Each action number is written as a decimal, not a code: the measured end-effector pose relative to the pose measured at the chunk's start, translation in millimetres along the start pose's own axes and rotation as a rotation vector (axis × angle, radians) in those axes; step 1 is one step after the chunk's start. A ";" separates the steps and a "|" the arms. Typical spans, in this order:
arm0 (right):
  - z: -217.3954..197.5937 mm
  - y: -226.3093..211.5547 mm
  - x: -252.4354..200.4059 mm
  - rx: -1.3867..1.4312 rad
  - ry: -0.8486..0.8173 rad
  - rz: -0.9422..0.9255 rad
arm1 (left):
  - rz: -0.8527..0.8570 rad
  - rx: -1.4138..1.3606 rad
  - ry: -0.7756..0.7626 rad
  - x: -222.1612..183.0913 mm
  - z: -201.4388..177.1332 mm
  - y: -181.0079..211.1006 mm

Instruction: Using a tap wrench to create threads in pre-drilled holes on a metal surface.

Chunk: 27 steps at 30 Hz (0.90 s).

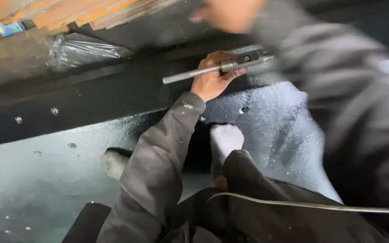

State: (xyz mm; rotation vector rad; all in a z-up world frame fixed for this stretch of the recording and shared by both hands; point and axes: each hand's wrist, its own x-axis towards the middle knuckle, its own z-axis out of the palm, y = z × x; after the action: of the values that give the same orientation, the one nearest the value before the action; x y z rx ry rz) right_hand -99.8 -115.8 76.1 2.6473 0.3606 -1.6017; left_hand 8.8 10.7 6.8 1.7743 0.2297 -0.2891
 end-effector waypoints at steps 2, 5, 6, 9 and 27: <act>0.9 1.5 -5.6 -0.015 0.022 0.045 | 0.129 -0.085 0.047 -1.3 3.3 4.8; 18.7 9.6 1.9 -0.048 0.117 0.052 | 0.346 -0.023 0.147 6.1 5.1 0.3; 25.3 12.8 6.3 -0.065 0.144 0.048 | 0.351 0.011 0.151 7.0 4.8 1.5; -15.4 41.2 -6.9 -0.153 0.092 0.005 | 0.227 0.012 0.068 -0.4 -1.9 8.5; -193.3 140.3 273.6 -0.424 0.706 -1.113 | 0.205 0.035 0.040 -2.6 -0.1 9.0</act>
State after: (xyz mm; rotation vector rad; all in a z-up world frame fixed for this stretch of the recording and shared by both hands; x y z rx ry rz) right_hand 219.6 -174.8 -86.4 2.5978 2.1534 -0.3535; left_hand 9.1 8.8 16.0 1.8227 0.0705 -0.1112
